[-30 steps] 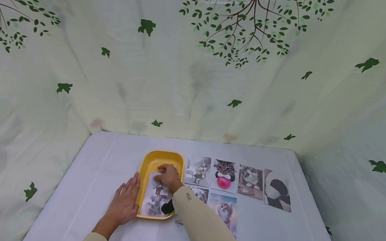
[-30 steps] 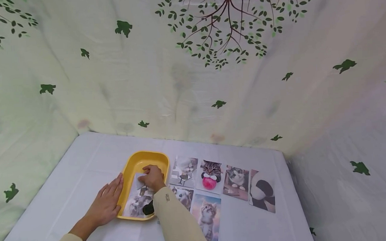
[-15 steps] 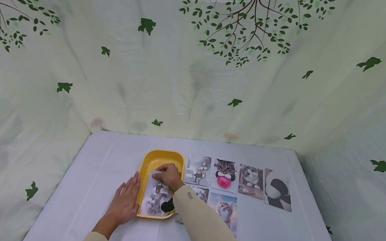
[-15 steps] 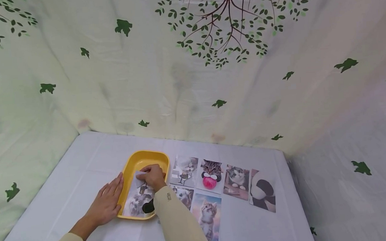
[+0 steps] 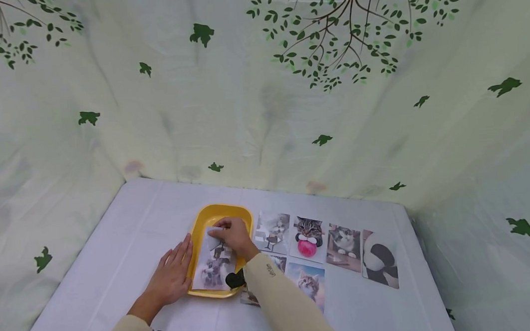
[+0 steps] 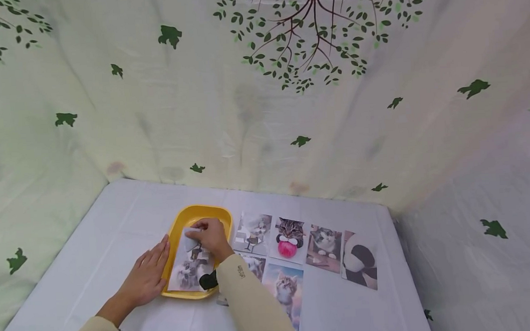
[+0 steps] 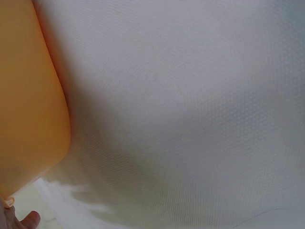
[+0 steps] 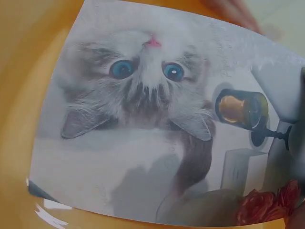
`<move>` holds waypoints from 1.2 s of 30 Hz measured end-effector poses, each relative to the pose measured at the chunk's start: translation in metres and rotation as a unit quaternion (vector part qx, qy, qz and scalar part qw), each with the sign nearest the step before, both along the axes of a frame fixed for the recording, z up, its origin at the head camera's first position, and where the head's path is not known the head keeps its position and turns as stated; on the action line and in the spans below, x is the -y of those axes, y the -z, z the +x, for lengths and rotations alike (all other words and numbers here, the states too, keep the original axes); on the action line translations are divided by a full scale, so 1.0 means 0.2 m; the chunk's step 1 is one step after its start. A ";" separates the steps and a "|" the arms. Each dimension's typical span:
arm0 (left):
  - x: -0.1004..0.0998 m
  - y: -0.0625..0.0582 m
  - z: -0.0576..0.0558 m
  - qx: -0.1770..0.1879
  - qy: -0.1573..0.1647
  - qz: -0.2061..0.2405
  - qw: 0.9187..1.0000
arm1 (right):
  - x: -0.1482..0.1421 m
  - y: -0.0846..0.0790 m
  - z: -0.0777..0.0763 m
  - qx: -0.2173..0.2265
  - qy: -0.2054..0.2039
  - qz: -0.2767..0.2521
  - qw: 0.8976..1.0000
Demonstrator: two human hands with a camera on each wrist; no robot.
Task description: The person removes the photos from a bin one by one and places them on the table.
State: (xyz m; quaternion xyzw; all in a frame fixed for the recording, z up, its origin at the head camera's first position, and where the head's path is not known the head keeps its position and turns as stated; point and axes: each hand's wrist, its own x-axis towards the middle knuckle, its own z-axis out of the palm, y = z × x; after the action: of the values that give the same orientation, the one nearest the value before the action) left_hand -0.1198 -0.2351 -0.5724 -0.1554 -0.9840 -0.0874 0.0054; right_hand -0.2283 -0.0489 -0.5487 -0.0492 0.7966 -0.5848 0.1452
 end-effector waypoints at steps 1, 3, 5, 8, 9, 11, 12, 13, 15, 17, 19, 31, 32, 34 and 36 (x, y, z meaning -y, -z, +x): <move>0.00 0.00 0.00 0.000 0.000 0.000 1.000 | -0.01 -0.03 0.00 0.002 0.001 0.000 1.000; -0.01 0.00 0.00 -0.004 0.001 0.001 1.000 | -0.03 -0.09 0.00 -0.001 0.004 -0.004 1.000; -0.01 0.00 0.00 -0.010 0.002 0.005 1.000 | -0.06 -0.15 0.01 -0.017 0.003 -0.009 1.000; -0.01 0.00 0.01 -0.006 0.005 0.009 1.000 | -0.12 -0.24 0.01 -0.052 -0.005 -0.039 0.998; -0.01 0.00 0.01 -0.008 0.006 0.011 1.000 | -0.15 -0.27 0.01 -0.061 -0.006 -0.050 0.997; -0.01 0.01 0.01 -0.002 0.007 0.014 1.000 | -0.20 -0.32 0.01 -0.074 -0.007 -0.073 0.995; -0.01 0.01 0.01 0.002 0.008 0.015 1.000 | -0.23 -0.35 0.02 -0.077 -0.008 -0.085 0.993; -0.01 0.01 0.01 0.002 0.009 0.015 1.000 | -0.27 -0.38 0.02 -0.080 -0.007 -0.096 0.992; -0.01 0.01 0.01 -0.001 0.012 0.017 1.000 | -0.34 -0.44 0.02 -0.084 -0.002 -0.108 0.991; -0.01 0.00 0.01 -0.005 0.014 0.018 1.000 | -0.42 -0.50 0.03 -0.085 0.005 -0.119 0.989; -0.01 -0.01 0.00 -0.003 0.015 0.019 1.000 | -0.51 -0.54 0.04 -0.084 0.017 -0.117 0.989; 0.00 0.01 0.01 -0.011 0.018 0.022 1.000 | -1.19 -0.51 0.24 -0.072 0.056 0.003 0.996; 0.00 0.01 0.01 -0.015 0.020 0.022 0.999 | -1.25 -0.50 0.26 -0.068 0.063 0.019 0.996; 0.00 0.01 0.00 -0.021 0.021 0.021 0.999 | -1.37 -0.46 0.30 -0.050 0.083 0.058 0.994; 0.00 0.01 0.00 -0.016 0.021 0.016 1.000 | -1.46 -0.42 0.34 -0.031 0.096 0.090 0.991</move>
State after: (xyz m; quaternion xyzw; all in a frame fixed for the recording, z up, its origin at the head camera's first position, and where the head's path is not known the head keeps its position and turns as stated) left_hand -0.1204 -0.2349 -0.5743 -0.1772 -0.9788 -0.1004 0.0213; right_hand -0.1601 0.2437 -0.4648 0.0223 0.8512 -0.5201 0.0671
